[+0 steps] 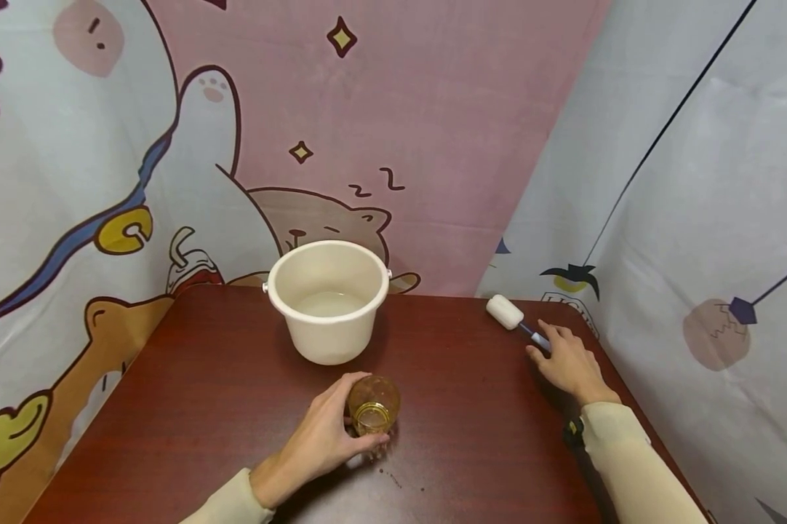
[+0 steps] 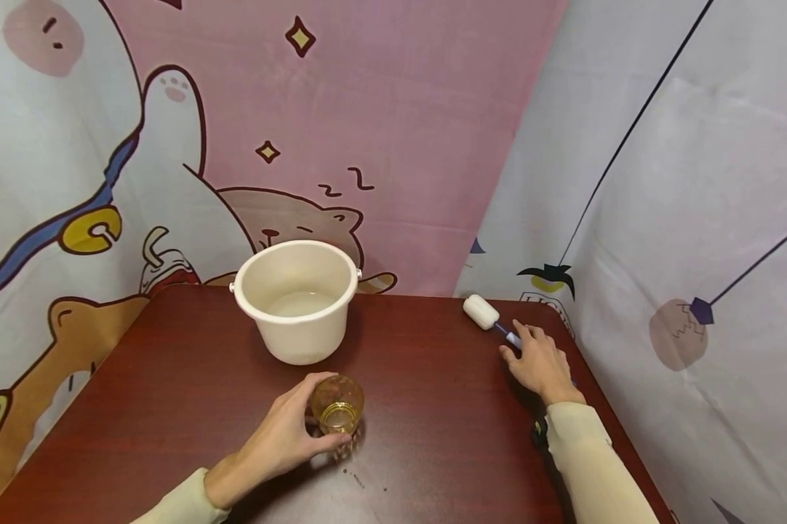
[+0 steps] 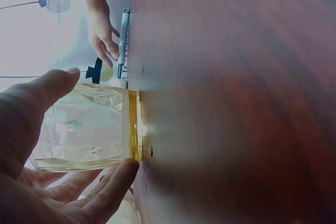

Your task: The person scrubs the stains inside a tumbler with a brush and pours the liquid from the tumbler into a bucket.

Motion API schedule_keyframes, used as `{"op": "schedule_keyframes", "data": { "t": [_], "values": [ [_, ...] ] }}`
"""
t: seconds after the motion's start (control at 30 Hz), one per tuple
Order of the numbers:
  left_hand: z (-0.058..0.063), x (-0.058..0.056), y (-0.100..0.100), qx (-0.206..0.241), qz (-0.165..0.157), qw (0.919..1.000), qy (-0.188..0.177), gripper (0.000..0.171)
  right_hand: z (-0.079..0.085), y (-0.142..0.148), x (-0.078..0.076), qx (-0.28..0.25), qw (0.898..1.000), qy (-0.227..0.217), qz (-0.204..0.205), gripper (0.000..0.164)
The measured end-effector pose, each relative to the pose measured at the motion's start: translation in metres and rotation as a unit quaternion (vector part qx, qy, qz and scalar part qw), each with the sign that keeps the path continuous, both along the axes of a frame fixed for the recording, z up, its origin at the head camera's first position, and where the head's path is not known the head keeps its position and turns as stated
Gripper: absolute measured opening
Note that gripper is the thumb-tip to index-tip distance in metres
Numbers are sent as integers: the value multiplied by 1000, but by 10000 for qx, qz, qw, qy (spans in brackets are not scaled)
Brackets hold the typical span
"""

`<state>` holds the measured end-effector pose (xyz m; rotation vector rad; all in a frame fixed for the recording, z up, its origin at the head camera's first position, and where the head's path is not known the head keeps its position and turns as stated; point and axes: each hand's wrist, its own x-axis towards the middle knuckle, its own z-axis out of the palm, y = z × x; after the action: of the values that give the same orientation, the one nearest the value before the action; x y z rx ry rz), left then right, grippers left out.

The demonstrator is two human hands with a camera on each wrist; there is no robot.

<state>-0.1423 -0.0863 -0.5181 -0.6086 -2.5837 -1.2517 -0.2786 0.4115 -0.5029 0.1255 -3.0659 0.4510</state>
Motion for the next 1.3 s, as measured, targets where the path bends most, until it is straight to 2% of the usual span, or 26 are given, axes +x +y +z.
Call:
{"op": "schedule_keyframes", "data": {
  "t": [0.1,0.2,0.37,0.8,1.3],
  "values": [
    [-1,-1,0,48,-63,9999,81,91,-2,1,0,-20,10000,-47,-33,76],
    [-1,0,0,93,-73,9999,4,89,-4,2,-2,-28,10000,-55,-52,74],
    [-1,1,0,111,-21,9997,-216,88,-6,3,-5,-27,9999,60,-110,71],
    [0,2,1,-46,83,9995,-286,87,-7,6,-7,7,9995,167,-271,63],
    [1,2,2,17,38,9991,-431,83,-12,6,-6,-147,9979,583,-241,35]
  ]
}}
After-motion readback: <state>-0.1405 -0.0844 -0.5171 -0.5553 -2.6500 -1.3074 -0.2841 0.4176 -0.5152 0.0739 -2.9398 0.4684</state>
